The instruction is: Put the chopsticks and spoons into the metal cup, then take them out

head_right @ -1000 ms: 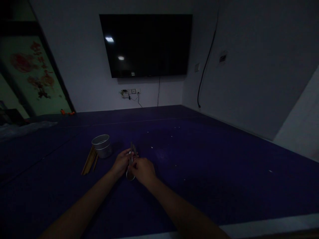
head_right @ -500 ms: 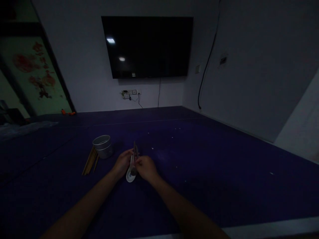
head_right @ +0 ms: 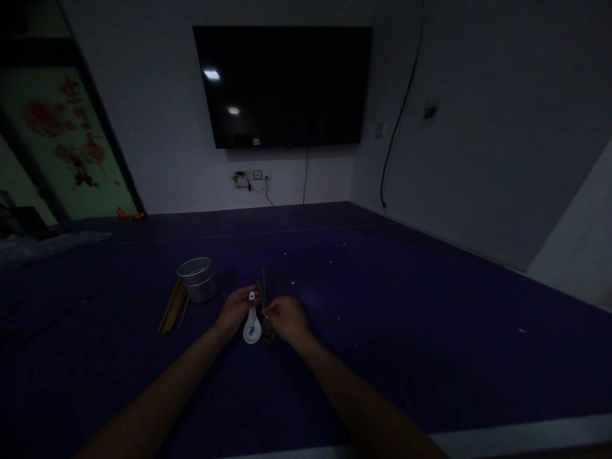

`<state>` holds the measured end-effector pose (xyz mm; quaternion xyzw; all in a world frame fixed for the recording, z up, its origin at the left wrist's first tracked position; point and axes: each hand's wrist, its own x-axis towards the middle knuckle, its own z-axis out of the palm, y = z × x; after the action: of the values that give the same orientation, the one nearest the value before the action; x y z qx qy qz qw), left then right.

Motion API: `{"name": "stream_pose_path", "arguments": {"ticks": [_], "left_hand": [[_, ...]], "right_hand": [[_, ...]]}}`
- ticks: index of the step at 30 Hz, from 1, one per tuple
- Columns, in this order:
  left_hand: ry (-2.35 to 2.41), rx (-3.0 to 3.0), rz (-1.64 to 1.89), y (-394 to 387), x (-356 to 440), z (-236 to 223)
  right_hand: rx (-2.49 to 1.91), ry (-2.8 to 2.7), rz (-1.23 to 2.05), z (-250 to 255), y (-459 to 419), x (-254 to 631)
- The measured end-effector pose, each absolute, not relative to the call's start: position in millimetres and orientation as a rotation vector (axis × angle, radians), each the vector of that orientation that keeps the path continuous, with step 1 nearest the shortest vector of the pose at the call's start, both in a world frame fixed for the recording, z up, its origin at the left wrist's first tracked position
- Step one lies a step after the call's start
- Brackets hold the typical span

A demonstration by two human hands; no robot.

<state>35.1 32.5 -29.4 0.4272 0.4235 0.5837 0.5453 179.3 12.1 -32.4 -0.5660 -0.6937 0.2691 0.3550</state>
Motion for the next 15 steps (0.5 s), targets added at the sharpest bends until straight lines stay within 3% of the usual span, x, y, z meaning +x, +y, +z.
{"name": "stream_pose_path", "arguments": {"ticks": [15], "left_hand": [[1.159, 1.155, 1.44, 41.6, 31.7, -36.7]], "right_hand": [[-1.547, -1.823, 0.633, -32.6, 9.8, 178.3]]}}
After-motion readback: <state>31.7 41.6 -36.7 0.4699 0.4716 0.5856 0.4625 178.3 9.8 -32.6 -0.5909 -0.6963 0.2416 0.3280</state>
